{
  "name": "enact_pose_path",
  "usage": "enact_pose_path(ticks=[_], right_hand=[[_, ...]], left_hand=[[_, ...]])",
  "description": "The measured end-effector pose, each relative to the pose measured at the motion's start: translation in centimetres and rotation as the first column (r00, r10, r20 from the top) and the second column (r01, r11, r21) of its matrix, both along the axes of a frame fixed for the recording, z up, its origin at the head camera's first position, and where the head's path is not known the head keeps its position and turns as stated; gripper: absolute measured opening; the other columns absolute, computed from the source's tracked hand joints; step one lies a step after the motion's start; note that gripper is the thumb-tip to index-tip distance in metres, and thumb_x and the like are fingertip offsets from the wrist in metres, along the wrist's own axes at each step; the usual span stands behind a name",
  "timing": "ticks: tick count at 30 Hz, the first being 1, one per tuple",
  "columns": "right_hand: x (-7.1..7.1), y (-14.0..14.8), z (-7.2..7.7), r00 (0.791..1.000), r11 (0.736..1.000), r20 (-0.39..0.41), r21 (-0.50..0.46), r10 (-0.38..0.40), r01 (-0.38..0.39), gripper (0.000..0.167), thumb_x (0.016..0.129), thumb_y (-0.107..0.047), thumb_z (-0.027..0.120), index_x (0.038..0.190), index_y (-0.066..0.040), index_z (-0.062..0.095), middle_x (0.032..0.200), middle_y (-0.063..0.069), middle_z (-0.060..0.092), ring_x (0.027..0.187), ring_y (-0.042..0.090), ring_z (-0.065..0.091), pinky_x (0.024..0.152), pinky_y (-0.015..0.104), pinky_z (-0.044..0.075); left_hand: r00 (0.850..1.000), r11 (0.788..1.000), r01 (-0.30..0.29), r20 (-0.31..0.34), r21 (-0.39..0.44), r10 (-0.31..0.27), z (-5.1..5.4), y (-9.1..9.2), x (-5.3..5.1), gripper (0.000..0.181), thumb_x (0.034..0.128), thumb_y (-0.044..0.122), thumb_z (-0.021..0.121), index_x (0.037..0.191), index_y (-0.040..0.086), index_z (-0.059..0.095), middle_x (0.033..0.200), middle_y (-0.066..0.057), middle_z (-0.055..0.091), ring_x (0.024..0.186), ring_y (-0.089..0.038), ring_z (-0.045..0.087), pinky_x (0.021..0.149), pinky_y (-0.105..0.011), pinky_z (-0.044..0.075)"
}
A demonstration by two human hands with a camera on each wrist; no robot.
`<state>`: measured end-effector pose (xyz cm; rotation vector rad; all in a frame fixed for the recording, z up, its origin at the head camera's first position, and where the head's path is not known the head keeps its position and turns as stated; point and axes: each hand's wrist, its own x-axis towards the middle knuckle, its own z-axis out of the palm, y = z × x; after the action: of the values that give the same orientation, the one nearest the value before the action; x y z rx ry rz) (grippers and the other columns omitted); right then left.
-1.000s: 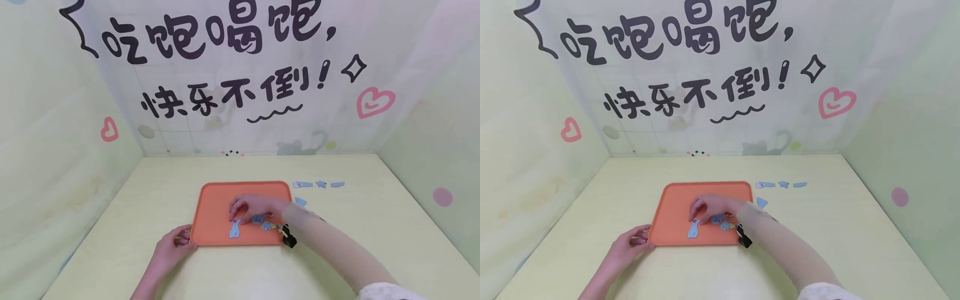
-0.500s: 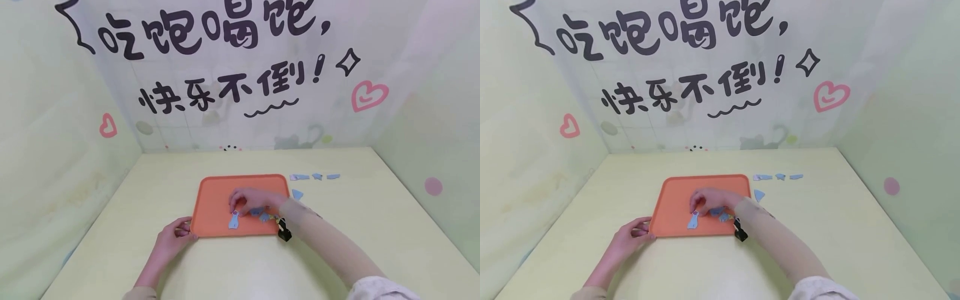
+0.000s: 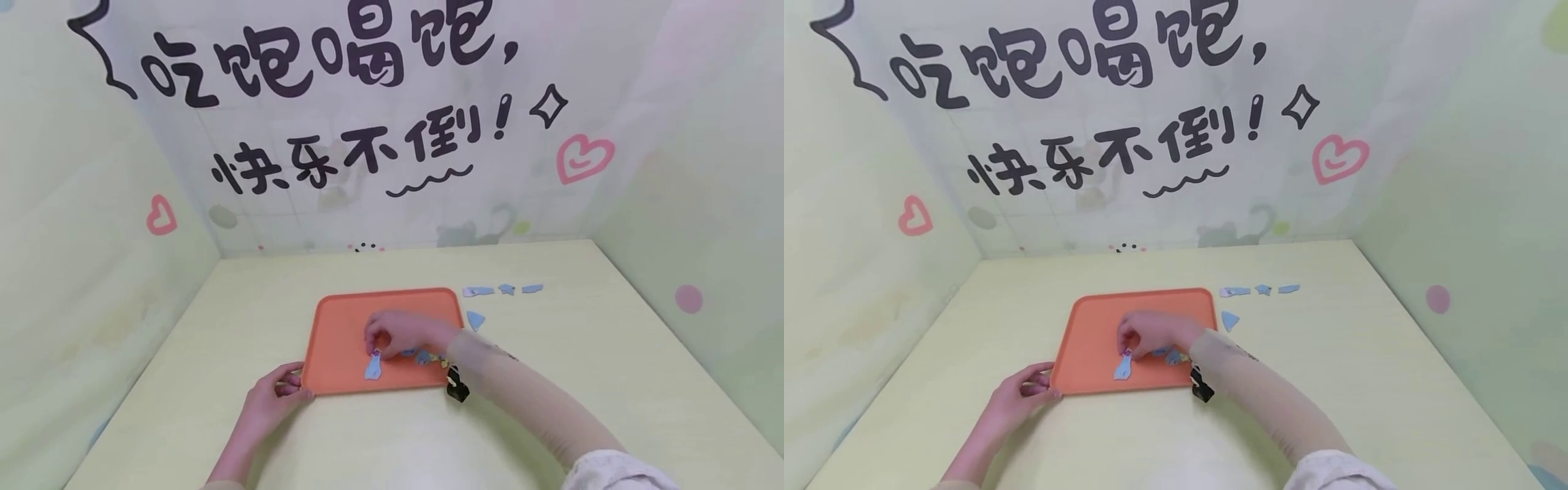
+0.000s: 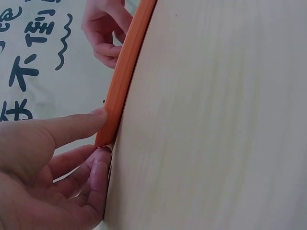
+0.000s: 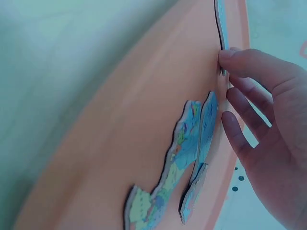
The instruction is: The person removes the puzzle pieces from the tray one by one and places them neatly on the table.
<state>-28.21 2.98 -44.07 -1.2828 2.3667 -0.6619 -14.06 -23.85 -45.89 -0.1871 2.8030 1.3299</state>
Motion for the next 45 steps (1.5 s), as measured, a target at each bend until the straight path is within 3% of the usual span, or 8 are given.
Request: enact_pose_path(ticks=[11, 25, 35, 39, 45], right_hand=[[0.5, -0.4, 0.1, 0.992, 0.999, -0.121, 0.028, 0.022, -0.019, 0.010, 0.089, -0.017, 0.071, 0.097, -0.024, 0.071, 0.098, -0.013, 0.062, 0.088, 0.004, 0.053, 0.078, 0.015, 0.047], [1.1, 0.2, 0.5, 0.993, 0.999, -0.116, 0.036, -0.009, 0.014, 0.017, 0.089, -0.016, 0.072, 0.104, -0.023, 0.074, 0.099, -0.011, 0.063, 0.090, 0.008, 0.054, 0.079, 0.015, 0.046], [1.4, 1.4, 1.2, 0.997, 0.992, 0.009, -0.105, -0.075, 0.076, 0.020, 0.088, -0.008, 0.070, 0.103, -0.019, 0.074, 0.100, -0.009, 0.064, 0.093, 0.009, 0.058, 0.081, 0.018, 0.050], [1.7, 1.8, 2.0, 0.996, 0.989, -0.041, -0.128, -0.080, 0.074, 0.021, 0.088, -0.008, 0.068, 0.105, -0.018, 0.075, 0.100, -0.010, 0.065, 0.097, 0.012, 0.060, 0.083, 0.020, 0.050], [2.0, 2.9, 3.0, 0.991, 0.969, -0.023, -0.211, -0.134, 0.126, 0.023, 0.090, -0.007, 0.064, 0.109, -0.016, 0.074, 0.105, -0.007, 0.065, 0.107, 0.019, 0.060, 0.092, 0.030, 0.052]], left_hand=[[1.000, 1.000, -0.025, 0.004, 0.016, 0.025, 0.1, 0.0, 0.4, 0.056, 0.0784, 0.009, 0.080, 0.131, 0.006, 0.061, 0.104, -0.009, 0.067, 0.086, -0.009, 0.063, 0.072, -0.017, 0.049], [1.000, 0.999, -0.030, -0.008, 0.012, 0.030, -0.2, 0.1, 0.2, 0.057, 0.0773, 0.008, 0.081, 0.131, 0.005, 0.061, 0.103, -0.007, 0.067, 0.085, -0.008, 0.063, 0.073, -0.017, 0.049], [1.000, 0.999, -0.015, -0.022, 0.032, 0.016, -0.1, 0.1, 0.0, 0.058, 0.0765, 0.008, 0.081, 0.131, 0.003, 0.061, 0.103, -0.009, 0.067, 0.087, -0.011, 0.063, 0.070, -0.018, 0.049], [1.000, 0.999, -0.028, -0.014, 0.032, 0.028, -0.1, 0.1, 0.1, 0.057, 0.0768, 0.007, 0.081, 0.130, 0.004, 0.062, 0.102, -0.008, 0.067, 0.086, -0.010, 0.063, 0.071, -0.018, 0.049], [0.999, 1.000, -0.022, -0.025, 0.021, 0.023, -0.2, 0.1, 0.1, 0.056, 0.0766, 0.008, 0.081, 0.130, 0.005, 0.062, 0.101, -0.008, 0.067, 0.085, -0.009, 0.063, 0.070, -0.018, 0.049]])
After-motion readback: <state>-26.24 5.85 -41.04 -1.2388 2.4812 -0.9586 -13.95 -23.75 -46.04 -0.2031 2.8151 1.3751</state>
